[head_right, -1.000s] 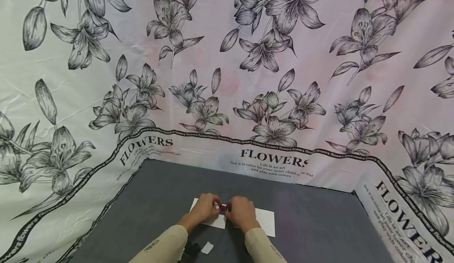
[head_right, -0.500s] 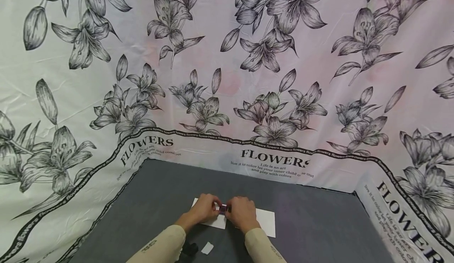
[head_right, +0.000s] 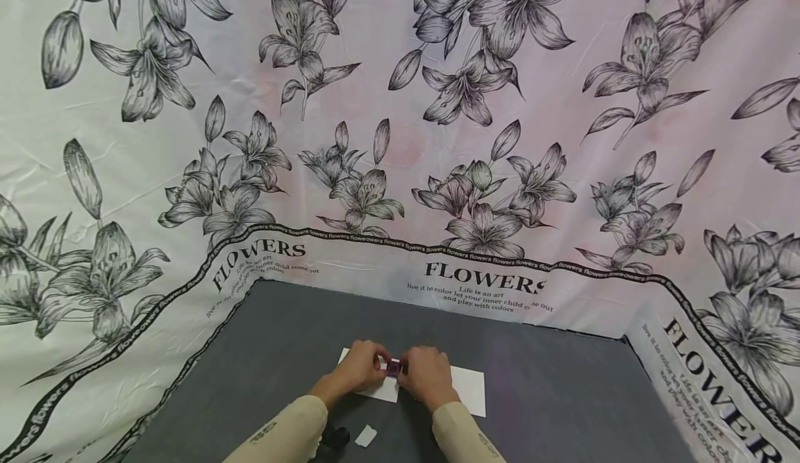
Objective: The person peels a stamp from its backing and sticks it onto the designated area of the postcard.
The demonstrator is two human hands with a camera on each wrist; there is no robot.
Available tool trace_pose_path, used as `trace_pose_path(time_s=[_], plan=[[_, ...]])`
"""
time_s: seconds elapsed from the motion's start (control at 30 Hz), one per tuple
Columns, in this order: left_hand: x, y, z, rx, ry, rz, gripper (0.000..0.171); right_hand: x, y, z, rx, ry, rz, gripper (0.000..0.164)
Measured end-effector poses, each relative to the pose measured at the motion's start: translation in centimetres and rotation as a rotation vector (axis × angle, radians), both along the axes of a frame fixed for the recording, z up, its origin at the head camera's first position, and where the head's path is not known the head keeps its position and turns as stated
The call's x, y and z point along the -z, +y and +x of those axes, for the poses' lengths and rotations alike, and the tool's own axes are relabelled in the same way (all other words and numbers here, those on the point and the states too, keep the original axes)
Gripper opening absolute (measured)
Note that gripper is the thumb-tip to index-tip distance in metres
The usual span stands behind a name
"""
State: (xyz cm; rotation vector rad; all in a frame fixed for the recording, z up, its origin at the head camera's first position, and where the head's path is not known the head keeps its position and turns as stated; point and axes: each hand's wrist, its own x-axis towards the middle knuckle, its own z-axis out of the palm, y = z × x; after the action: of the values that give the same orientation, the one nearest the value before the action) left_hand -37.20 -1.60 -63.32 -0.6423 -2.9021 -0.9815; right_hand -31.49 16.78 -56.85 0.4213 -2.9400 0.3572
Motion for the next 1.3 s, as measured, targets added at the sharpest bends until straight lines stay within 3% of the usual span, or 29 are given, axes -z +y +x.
trace_pose_path(time_s=[0.27,0.7,0.93,1.27,1.3], plan=[[0.2,-0.2,0.2,0.022,0.002,0.029,0.023,0.1,0.0,0.1,-0.007,0.009,-0.002,0.016],[0.5,0.1,0.1,-0.018,-0.032,0.009,0.026,0.1,-0.2,0.2,-0.004,0.037,-0.013,0.015],[0.7,0.0,-0.2,-0.009,-0.032,-0.003,0.027,0.0,0.0,0.2,-0.028,0.030,-0.028,0.015],[1.3,-1.2,-1.2,0.054,0.087,0.017,0.019,-0.6,0.2,0.5,-0.055,0.059,-0.046,0.020],[0.8,-1.4,-0.9,0.054,0.085,0.029,0.017,-0.8,0.2,0.5,-0.055,0.061,-0.048,0.020]])
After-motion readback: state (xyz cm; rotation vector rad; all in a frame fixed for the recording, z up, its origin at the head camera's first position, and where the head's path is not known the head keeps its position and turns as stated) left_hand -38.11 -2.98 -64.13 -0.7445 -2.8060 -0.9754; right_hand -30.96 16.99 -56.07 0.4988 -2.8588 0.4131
